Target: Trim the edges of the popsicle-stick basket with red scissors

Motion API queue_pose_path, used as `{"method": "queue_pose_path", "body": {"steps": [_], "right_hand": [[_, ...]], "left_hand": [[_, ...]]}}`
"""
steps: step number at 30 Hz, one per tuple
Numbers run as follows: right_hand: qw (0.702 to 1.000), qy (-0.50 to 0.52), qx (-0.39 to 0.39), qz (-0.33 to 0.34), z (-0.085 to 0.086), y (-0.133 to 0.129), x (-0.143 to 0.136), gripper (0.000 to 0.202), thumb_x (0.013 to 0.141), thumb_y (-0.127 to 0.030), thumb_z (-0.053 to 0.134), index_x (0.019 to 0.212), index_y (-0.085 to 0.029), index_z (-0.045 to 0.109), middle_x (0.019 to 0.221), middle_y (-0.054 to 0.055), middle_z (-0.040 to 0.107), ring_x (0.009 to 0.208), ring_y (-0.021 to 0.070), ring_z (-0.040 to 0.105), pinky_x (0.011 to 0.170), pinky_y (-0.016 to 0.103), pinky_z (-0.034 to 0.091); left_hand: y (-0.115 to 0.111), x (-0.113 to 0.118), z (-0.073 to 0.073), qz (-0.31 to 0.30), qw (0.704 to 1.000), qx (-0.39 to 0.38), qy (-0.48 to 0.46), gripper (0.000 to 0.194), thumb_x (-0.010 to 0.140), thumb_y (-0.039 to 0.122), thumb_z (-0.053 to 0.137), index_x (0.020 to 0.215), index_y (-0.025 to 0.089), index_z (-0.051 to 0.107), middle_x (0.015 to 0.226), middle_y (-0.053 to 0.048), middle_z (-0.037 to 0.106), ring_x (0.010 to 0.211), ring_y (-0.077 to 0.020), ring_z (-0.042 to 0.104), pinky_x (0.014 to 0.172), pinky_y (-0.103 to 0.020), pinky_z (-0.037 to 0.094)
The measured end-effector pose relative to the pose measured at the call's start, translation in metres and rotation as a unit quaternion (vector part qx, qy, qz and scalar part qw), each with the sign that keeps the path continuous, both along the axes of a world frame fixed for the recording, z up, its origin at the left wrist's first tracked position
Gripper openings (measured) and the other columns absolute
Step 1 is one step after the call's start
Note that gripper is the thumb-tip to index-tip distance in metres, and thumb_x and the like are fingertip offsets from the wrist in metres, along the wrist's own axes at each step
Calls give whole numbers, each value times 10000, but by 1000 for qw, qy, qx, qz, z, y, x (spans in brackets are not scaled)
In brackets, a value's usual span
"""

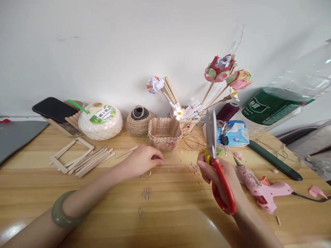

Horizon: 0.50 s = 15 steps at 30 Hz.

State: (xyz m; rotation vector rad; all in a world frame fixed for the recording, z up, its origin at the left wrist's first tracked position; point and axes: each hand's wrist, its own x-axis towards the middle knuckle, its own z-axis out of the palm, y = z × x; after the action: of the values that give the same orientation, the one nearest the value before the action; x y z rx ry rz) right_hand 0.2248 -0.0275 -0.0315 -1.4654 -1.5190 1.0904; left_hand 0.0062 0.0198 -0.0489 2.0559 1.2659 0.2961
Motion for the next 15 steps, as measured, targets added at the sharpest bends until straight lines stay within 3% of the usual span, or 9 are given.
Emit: {"method": "queue_pose_path", "body": {"steps": [4,8,11,13,15], "right_hand": [[998,45,40,-31,1,1,7,431,721,-563,533,525,-220,361,494,-33,357,474,123,316,453,272,242],[995,68,53,-54,1,1,10,415,750,-507,534,510,-220,354,495,-35,348,471,119,309,458,273,263],[995,57,57,-52,3,1,10,396,736,-495,546,517,-221,362,494,-36,349,477,124,322,466,275,272],[995,51,65,-56,4,1,11,392,727,-492,554,513,-221,368,499,-30,358,491,130,341,469,277,275],[994,64,70,-63,2,0,12,382,724,-486,563,522,-219,379,508,-28,368,494,130,347,464,276,276]], "left_hand": [[-16,14,3,-40,978,125,164,201,806,193,467,873,151,651,936,-128,653,853,-282,602,671,-363,451],[-21,29,-4,-3,954,173,245,244,814,112,395,917,61,610,952,-230,606,859,-349,585,593,-401,458],[-17,40,-7,-45,972,148,177,282,814,54,334,867,92,608,885,-182,626,816,-297,594,646,-392,456],[-13,44,-3,-110,984,115,83,249,837,99,356,840,134,603,864,-115,637,805,-243,593,708,-362,454],[-10,41,1,-127,986,107,26,217,853,160,382,851,156,599,889,-85,635,837,-224,582,753,-350,444]]}}
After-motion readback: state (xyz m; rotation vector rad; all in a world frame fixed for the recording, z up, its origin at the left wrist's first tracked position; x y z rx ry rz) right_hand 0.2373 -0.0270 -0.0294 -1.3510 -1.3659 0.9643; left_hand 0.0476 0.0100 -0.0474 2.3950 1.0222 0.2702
